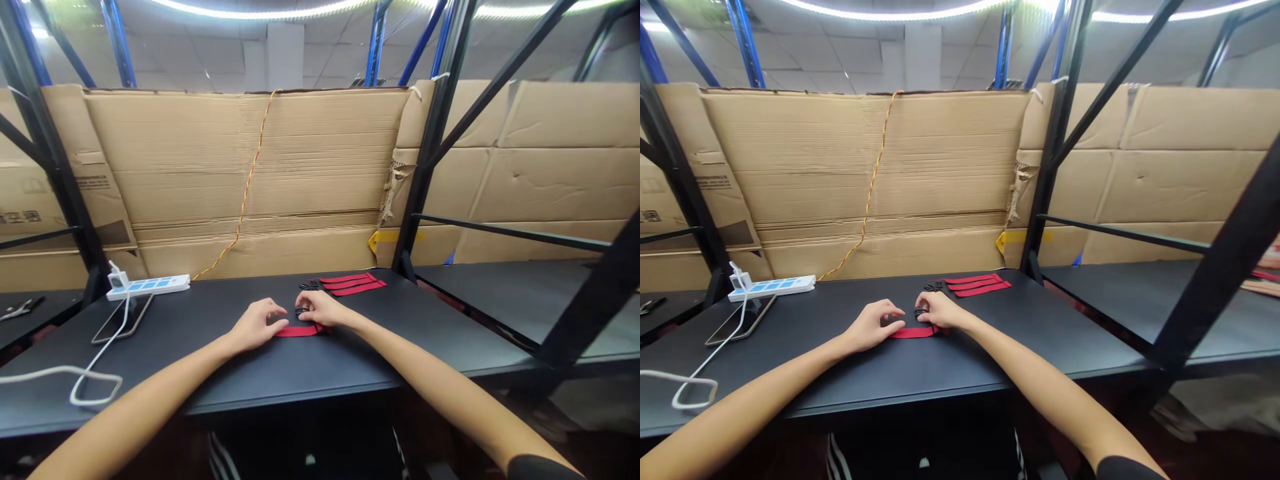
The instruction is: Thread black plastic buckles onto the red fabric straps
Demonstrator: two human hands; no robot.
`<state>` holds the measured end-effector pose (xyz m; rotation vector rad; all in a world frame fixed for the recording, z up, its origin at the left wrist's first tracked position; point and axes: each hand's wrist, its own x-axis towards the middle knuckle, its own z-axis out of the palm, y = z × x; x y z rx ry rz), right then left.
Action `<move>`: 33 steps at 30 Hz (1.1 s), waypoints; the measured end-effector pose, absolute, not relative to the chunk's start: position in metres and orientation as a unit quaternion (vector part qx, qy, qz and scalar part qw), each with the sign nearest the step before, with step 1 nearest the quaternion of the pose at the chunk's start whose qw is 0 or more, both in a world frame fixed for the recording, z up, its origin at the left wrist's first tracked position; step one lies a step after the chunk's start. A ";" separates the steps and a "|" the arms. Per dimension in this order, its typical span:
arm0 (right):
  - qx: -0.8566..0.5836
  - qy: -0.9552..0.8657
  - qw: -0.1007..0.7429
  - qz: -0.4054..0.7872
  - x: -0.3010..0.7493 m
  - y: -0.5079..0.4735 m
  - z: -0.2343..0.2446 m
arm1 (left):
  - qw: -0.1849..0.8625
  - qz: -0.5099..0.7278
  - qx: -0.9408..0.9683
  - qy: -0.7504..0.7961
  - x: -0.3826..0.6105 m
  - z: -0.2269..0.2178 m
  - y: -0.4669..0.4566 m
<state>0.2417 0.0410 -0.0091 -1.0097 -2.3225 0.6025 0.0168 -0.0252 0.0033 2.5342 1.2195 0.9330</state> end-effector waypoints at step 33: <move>-0.255 -0.907 0.206 0.265 0.219 0.005 0.000 | 0.432 0.486 0.594 0.474 0.003 0.006 -0.003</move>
